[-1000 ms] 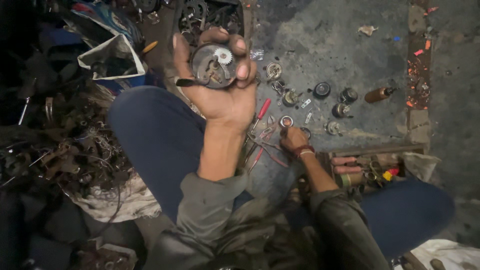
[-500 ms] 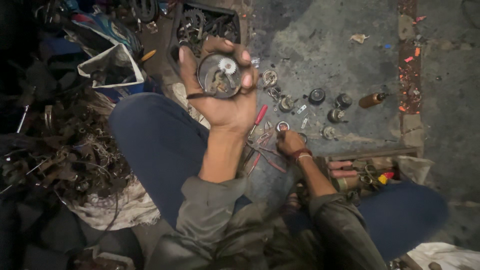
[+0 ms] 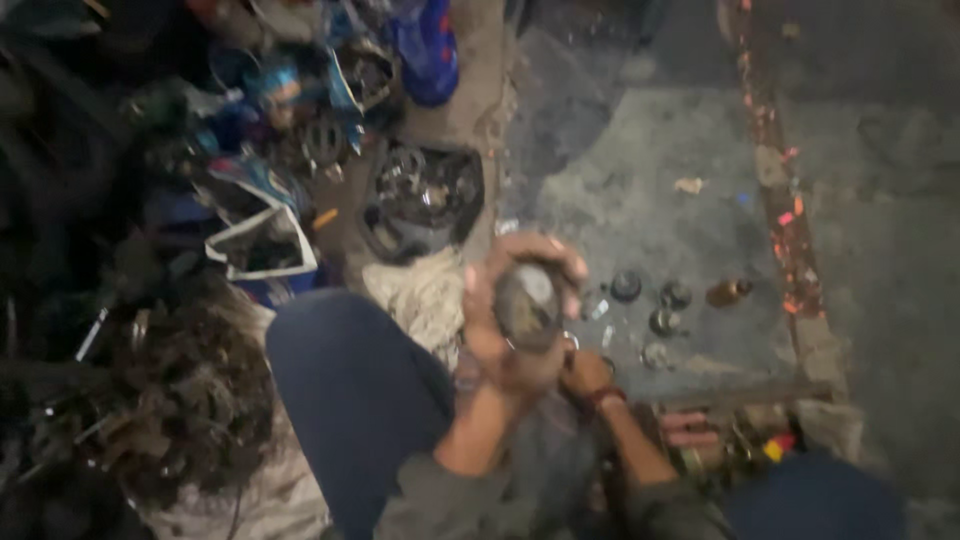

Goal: The person sits on the floor and disassembles a small cylindrical mechanical component, likely a motor or gear assembly. They use pliers and a screwdriver to remove parts, inspect the internal gears, and reassemble the unit.

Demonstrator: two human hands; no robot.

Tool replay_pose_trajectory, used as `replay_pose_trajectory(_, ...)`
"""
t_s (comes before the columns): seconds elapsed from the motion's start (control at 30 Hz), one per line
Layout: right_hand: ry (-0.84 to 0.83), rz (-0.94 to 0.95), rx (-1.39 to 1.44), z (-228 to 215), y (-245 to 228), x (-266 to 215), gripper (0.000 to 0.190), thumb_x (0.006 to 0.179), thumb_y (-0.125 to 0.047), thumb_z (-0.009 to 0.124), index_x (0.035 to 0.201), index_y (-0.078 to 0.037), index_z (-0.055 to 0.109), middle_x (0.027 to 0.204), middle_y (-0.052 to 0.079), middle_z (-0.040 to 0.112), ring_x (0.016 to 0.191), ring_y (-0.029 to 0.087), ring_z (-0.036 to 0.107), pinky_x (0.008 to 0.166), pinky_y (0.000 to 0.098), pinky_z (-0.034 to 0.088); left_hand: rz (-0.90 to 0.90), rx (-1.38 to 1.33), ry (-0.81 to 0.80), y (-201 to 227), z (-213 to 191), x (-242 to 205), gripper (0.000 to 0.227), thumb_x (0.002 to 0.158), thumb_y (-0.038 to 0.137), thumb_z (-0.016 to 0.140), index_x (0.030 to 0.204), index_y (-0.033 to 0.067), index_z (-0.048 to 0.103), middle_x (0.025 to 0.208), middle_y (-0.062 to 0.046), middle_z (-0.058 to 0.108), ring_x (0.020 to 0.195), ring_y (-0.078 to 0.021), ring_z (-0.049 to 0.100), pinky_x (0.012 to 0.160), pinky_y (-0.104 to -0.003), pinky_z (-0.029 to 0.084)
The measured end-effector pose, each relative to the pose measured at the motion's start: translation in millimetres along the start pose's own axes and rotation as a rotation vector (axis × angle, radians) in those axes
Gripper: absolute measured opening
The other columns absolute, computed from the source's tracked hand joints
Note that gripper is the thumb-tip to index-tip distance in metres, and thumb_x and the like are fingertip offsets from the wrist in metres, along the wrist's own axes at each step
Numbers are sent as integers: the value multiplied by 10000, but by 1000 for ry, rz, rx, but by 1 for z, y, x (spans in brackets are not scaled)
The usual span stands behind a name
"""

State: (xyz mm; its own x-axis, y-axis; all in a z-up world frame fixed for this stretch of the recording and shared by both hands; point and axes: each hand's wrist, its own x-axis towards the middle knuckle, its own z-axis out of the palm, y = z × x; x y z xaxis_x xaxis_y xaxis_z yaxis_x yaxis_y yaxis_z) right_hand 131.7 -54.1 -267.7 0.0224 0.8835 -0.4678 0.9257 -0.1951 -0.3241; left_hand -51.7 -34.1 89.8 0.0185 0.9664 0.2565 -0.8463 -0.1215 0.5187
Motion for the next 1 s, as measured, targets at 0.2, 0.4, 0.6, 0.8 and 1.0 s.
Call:
replay_pose_trajectory(0.2, -53, -118, -179, -9, -5, 1, 296, 897, -294, 644, 1067, -69, 735, 1045, 206, 734, 997, 373, 697, 869, 481, 550, 155, 367, -136, 18, 28, -11, 547, 1098, 502, 481, 1202, -22, 595, 1079, -184, 666, 814, -188, 611, 714, -308, 515)
replay_pose_trajectory(0.4, -107, 95, 73, 20, -1, -23, 288, 984, -273, 627, 1063, -13, 724, 984, 179, 716, 910, 286, 665, 819, 413, 533, 243, 359, -574, 63, 65, 17, 305, 1120, 262, 523, 1234, -20, 546, 1109, -232, 654, 921, -262, 660, 803, -335, 566)
replay_pose_trajectory(0.6, 479, 12, 948, -89, -59, -25, 312, 1071, -252, 610, 1059, 43, 713, 924, 153, 699, 822, 198, 632, 769, 344, 516, 157, 143, -16, 17, 36, -14, 405, 1078, 369, 530, 1205, -15, 567, 1121, -226, 612, 981, -293, 657, 822, -397, 587)
replay_pose_trajectory(0.8, 794, -687, 1262, -232, -126, -171, 355, 1078, -307, 492, 1121, 2, 661, 979, 19, 700, 858, 95, 654, 789, 250, 540, 169, 268, -42, -30, -2, -5, 866, 994, 645, 621, 1529, 28, 332, 1454, -140, 455, 1129, -223, 569, 940, -333, 513)
replay_pose_trajectory(1.0, 906, -379, 1004, -277, -163, -212, 214, 994, -96, 659, 1142, 33, 745, 873, 56, 711, 765, 95, 607, 666, 240, 473, 22, 324, -157, -30, 3, -1, 938, 915, 543, 803, 1521, 46, 288, 1492, -138, 441, 1346, -240, 516, 1147, -385, 520)
